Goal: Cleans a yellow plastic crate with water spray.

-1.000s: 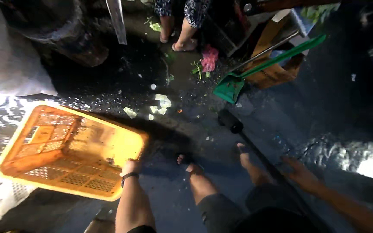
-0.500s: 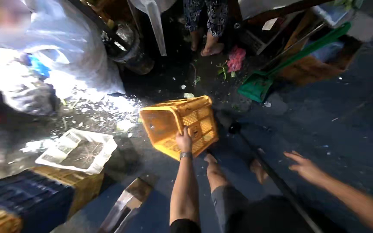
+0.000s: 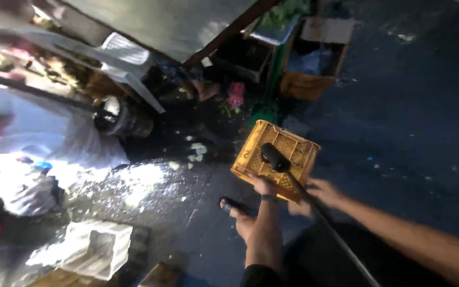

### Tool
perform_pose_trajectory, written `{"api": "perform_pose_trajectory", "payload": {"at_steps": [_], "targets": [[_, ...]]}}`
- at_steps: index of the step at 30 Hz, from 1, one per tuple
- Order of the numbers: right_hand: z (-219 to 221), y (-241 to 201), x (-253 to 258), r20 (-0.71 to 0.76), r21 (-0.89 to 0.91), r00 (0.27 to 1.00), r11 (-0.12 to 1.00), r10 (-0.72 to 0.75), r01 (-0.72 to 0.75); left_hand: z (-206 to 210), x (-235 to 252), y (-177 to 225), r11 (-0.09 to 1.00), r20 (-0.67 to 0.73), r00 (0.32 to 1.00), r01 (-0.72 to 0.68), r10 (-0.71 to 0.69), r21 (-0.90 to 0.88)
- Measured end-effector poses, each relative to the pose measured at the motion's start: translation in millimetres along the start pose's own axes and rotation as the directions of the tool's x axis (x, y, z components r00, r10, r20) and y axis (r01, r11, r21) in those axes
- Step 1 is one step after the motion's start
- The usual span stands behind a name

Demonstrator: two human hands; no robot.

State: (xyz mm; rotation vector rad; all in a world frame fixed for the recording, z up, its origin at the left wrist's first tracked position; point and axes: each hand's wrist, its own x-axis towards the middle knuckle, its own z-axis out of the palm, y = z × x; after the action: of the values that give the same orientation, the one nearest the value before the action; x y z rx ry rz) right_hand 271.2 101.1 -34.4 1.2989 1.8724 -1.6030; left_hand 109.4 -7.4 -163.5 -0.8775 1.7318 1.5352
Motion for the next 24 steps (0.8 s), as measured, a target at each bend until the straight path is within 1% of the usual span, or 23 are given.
{"api": "perform_pose_trajectory", "payload": {"at_steps": [2, 4, 5, 6, 8, 10, 12, 14, 15, 16, 17, 18, 19, 20, 21, 22, 23, 24], "targets": [[0.3, 14.1, 14.8, -0.032, 0.103, 0.998, 0.993, 0.053, -0.050, 15.3, -15.8, -31.8, 0.998, -0.008, 0.999, 0.052, -0.052, 0.036], [-4.3, 16.1, 32.3, -0.067, 0.189, 0.990, 0.976, 0.121, -0.107, 31.4, -22.5, -51.5, 0.997, 0.045, 0.998, 0.053, -0.050, -0.061], [-6.8, 15.3, 39.0, -0.091, 0.239, 0.982, 0.961, 0.168, -0.142, 35.8, -20.8, -58.5, 0.988, 0.109, 0.993, 0.059, -0.043, -0.143], [-7.6, 16.4, 43.9, -0.113, 0.304, 0.971, 0.938, 0.209, -0.167, 39.6, -18.7, -62.2, 0.981, 0.153, 0.988, 0.066, -0.038, -0.181], [-6.9, 19.6, 58.5, -0.148, 0.418, 0.955, 0.892, 0.255, -0.173, 45.0, -14.0, -56.8, 0.983, 0.181, 0.983, 0.064, -0.033, -0.172], [-0.5, 24.1, 72.5, -0.158, 0.490, 0.950, 0.856, 0.271, -0.163, 42.6, -12.0, -53.5, 0.997, 0.162, 0.986, 0.054, -0.043, -0.062], [-0.7, 18.5, 80.4, -0.133, 0.518, 0.956, 0.840, 0.263, -0.159, 41.8, -17.8, -46.7, 0.988, 0.157, 0.981, 0.098, -0.116, 0.118], [1.2, 13.6, 78.6, -0.080, 0.504, 0.966, 0.846, 0.247, -0.174, 32.9, -24.0, -41.3, 0.951, 0.130, 0.969, 0.171, -0.209, 0.260], [3.3, 13.5, 81.6, -0.075, 0.507, 0.969, 0.846, 0.234, -0.165, 29.6, -25.4, -32.9, 0.916, 0.096, 0.972, 0.167, -0.216, 0.364], [4.9, 14.2, 84.7, -0.065, 0.519, 0.973, 0.840, 0.222, -0.157, 27.2, -30.3, -20.4, 0.856, 0.055, 0.984, 0.119, -0.169, 0.503], [7.4, 16.1, 85.4, -0.051, 0.520, 0.975, 0.839, 0.216, -0.159, 23.3, -39.3, -5.4, 0.758, 0.018, 0.998, 0.035, -0.062, 0.652], [7.9, 15.2, 83.7, -0.030, 0.509, 0.977, 0.845, 0.210, -0.166, 21.6, -49.2, 10.7, 0.640, 0.032, 0.995, -0.087, 0.097, 0.764], [6.0, 11.5, 80.0, 0.000, 0.501, 0.980, 0.848, 0.200, -0.173, 21.7, -59.3, 26.7, 0.552, 0.125, 0.961, -0.245, 0.246, 0.797], [4.5, 7.6, 74.9, 0.036, 0.499, 0.982, 0.848, 0.187, -0.180, 24.1, -69.3, 41.0, 0.499, 0.259, 0.907, -0.401, 0.331, 0.768], [4.3, 4.6, 70.6, 0.077, 0.490, 0.981, 0.850, 0.176, -0.191, 29.8, -81.0, 54.7, 0.456, 0.386, 0.858, -0.509, 0.340, 0.730], [7.5, 4.3, 68.2, 0.113, 0.492, 0.980, 0.848, 0.162, -0.196, 36.4, -91.9, 67.0, 0.402, 0.489, 0.819, -0.574, 0.300, 0.714], [12.9, 5.2, 65.8, 0.129, 0.516, 0.982, 0.836, 0.141, -0.188, 44.1, -102.8, 77.4, 0.326, 0.562, 0.791, -0.612, 0.243, 0.720], [17.5, 6.6, 63.3, 0.122, 0.536, 0.986, 0.828, 0.117, -0.165, 53.1, -112.4, 84.7, 0.230, 0.604, 0.771, -0.636, 0.200, 0.736]]}}
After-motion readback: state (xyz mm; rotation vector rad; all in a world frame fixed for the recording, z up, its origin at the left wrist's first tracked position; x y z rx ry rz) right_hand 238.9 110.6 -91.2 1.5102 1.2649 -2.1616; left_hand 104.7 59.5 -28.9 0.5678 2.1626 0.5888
